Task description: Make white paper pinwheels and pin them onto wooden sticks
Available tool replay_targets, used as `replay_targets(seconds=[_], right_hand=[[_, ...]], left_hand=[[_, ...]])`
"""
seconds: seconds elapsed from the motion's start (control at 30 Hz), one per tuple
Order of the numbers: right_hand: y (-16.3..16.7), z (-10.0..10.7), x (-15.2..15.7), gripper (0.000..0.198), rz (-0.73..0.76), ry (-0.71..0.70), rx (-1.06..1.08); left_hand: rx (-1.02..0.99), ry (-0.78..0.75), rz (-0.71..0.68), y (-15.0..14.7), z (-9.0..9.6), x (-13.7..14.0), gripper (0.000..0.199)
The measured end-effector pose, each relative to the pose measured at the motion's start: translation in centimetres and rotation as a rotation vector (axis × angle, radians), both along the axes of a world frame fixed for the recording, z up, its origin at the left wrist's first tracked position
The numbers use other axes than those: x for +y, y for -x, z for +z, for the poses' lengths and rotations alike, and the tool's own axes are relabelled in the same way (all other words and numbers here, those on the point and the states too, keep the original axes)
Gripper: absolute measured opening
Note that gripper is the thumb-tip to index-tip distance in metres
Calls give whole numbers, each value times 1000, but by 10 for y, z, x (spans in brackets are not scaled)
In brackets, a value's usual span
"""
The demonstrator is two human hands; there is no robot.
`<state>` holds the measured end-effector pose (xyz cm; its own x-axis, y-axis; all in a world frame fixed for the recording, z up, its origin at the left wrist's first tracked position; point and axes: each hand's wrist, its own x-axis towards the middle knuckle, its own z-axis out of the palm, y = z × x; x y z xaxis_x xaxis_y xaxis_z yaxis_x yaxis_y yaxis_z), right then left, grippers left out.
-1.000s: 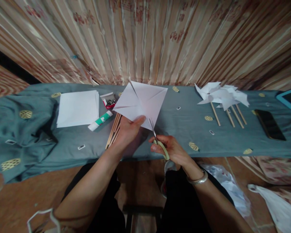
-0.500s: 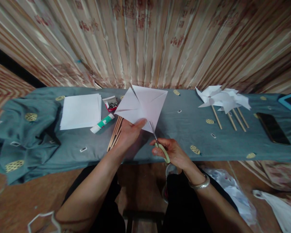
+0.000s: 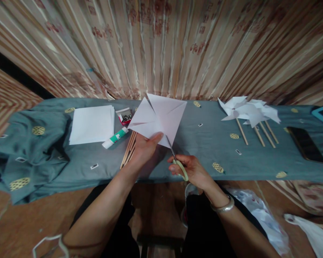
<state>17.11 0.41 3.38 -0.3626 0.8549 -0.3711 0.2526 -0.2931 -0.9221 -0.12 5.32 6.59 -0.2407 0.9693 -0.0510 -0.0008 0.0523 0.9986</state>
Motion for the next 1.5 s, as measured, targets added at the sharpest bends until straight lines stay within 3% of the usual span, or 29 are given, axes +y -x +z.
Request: replay_targets(seconds=[0.33,0.6,0.97,1.23,1.5], right_hand=[[7,9,1,48,-85,125,42],[4,2,0,44,-65,14,1],[8,3,1,44,-109,70,54],[8,5,1,45,-104,1,-8],[7,4,1,45,-115,27,26]], left_hand=[[-24,-22,-10,2,-8,2,48],[14,-59,-51,-6,-5,0,41],[-15,-58,-32,-5,-11,1,42],[-25,-29,-21,-10,-11,-3,36],[2,-13,-41,-9,-8,-4,46]])
